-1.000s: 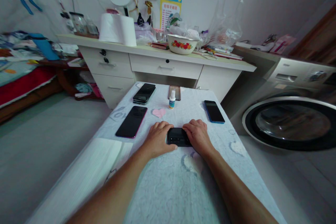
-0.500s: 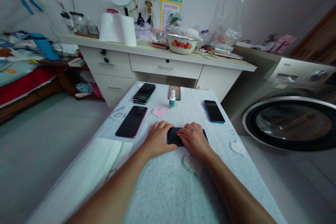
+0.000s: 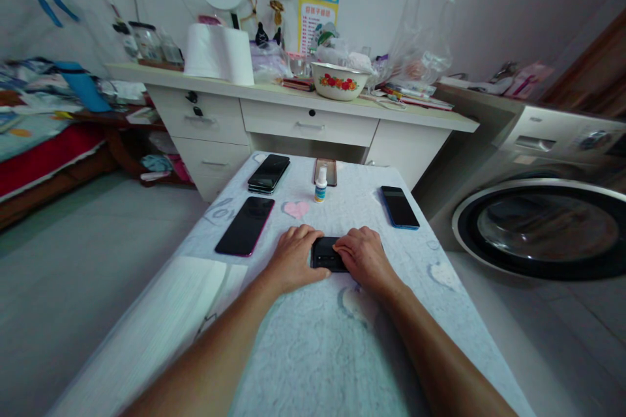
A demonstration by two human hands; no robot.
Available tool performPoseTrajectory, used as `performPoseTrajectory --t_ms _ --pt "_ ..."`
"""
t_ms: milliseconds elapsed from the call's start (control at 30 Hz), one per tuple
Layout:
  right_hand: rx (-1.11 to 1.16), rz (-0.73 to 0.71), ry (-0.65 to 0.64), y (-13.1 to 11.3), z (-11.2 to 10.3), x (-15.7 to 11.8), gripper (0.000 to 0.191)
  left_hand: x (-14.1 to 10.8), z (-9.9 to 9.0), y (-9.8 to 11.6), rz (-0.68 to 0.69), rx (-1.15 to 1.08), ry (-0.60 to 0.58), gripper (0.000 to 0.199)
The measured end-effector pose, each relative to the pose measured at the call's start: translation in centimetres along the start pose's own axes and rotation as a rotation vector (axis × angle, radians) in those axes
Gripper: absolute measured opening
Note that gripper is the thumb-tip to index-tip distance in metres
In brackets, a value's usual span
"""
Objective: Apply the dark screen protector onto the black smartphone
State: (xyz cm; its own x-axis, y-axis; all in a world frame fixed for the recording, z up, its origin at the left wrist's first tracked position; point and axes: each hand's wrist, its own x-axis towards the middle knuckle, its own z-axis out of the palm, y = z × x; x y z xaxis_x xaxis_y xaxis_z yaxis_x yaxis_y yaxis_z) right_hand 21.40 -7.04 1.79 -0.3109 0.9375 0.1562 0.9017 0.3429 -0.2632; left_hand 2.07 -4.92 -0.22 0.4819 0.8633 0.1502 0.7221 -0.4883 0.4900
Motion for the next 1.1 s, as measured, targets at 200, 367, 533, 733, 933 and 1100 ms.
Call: performPoseTrajectory --t_ms 200,367,533,733,933,1100 --pt "-0.032 0.076 0.042 1.1 -0.1 0.0 0.018 0.0 0.0 0.0 0.015 0.002 0.013 0.059" --pt "-0.053 0.138 0.077 2.0 -0.1 0.0 0.018 -0.1 0.0 0.0 0.013 -0.004 0.005 0.059" --pt "-0.083 0.216 0.111 2.8 0.0 0.0 0.021 -0.1 -0.1 0.0 0.012 -0.01 0.002 0.061" --pt "-0.085 0.207 0.109 2.6 -0.2 0.0 0.021 -0.1 -0.1 0.0 0.011 -0.011 -0.004 0.06" --pt "-0.06 0.139 0.072 1.7 -0.3 -0.1 0.017 0.0 -0.1 0.0 0.006 -0.008 -0.007 0.06" --pt "-0.036 0.072 0.045 1.2 -0.2 -0.2 0.019 0.0 0.0 0.0 0.015 -0.002 -0.003 0.061"
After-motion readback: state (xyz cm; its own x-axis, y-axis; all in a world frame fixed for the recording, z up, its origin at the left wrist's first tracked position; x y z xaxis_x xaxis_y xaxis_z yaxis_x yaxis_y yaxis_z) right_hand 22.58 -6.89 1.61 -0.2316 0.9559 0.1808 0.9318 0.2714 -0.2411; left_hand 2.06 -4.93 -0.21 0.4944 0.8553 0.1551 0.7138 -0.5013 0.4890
